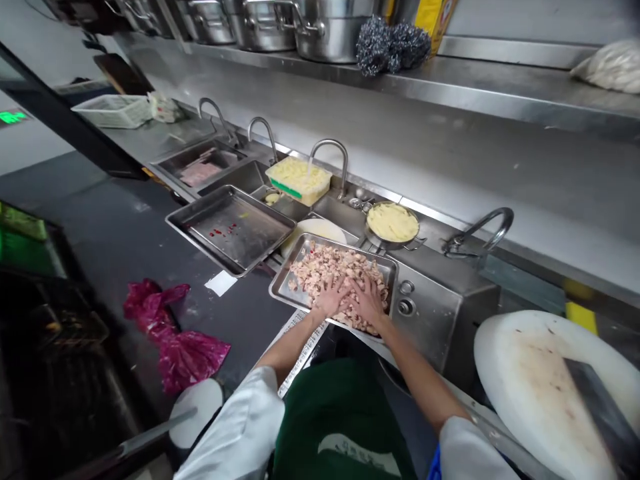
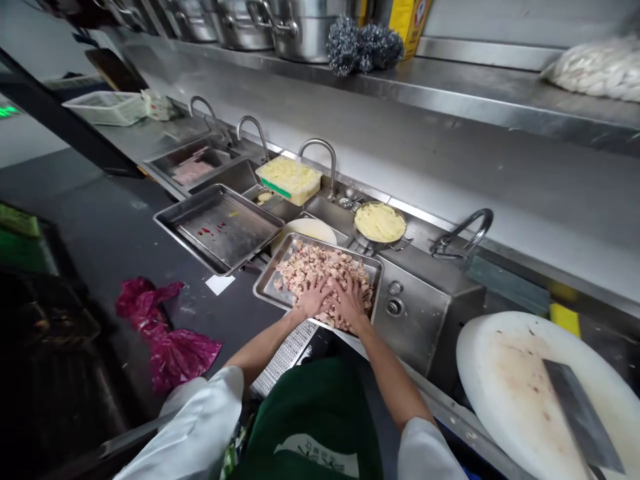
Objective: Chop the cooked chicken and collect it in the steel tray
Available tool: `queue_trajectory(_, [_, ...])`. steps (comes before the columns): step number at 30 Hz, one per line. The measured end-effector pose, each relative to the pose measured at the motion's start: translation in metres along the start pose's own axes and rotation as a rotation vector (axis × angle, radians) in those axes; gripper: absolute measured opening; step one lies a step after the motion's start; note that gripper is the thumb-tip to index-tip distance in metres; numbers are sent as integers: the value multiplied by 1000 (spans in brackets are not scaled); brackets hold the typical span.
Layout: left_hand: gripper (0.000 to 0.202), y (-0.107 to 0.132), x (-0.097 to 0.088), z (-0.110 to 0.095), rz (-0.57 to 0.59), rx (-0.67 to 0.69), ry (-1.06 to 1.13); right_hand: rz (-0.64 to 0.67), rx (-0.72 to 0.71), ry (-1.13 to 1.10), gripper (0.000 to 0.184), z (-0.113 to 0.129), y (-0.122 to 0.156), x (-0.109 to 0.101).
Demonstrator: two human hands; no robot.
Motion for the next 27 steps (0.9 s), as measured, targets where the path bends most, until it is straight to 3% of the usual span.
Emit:
queue_trajectory(7, [65,-34,11,75,78,-210,-56,49,81,-31,46,-9,-66,10])
queue_trajectory(13, [64,-47,10,160,133,-469,-18,110,161,-58,43,-45,-128,8])
queue_trajectory(16, [69,-42,11,196,168,-617,84,85,265,-91,45,-76,-136,-4])
queue_trajectory(18, [72,-36,7,206,155,-699,92,7,316,-106,48,-87,-125,-16])
queue_trajectory(20, [65,-32,0,196,96,-667,45,-74,290,-116,48,-80,-102,-23])
queue_trajectory(21, [59,-33,-2,182,81,-562,28,-83,243,-128,46,-69,-89,-22])
queue_trajectory(24, [46,-30,9,109,178,47,67,110,47,-214,42,-19,-49,1])
queue_trajectory(25, [44,-24,15,88,226,239,83,148,40,-221,41,-7,-39,8])
queue_trajectory(27, [39,-17,25,72,275,438,77,125,110,-193,39,1,-30,12])
Point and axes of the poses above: each hand's wrist, its own y-axis away from the middle knuckle, its own x-axis out of the palm, z = x × y, the point moved 8 cm from there along -y, towards the middle knuckle, and after that the axes turned 15 degrees about -y, right-handed, at the moved point
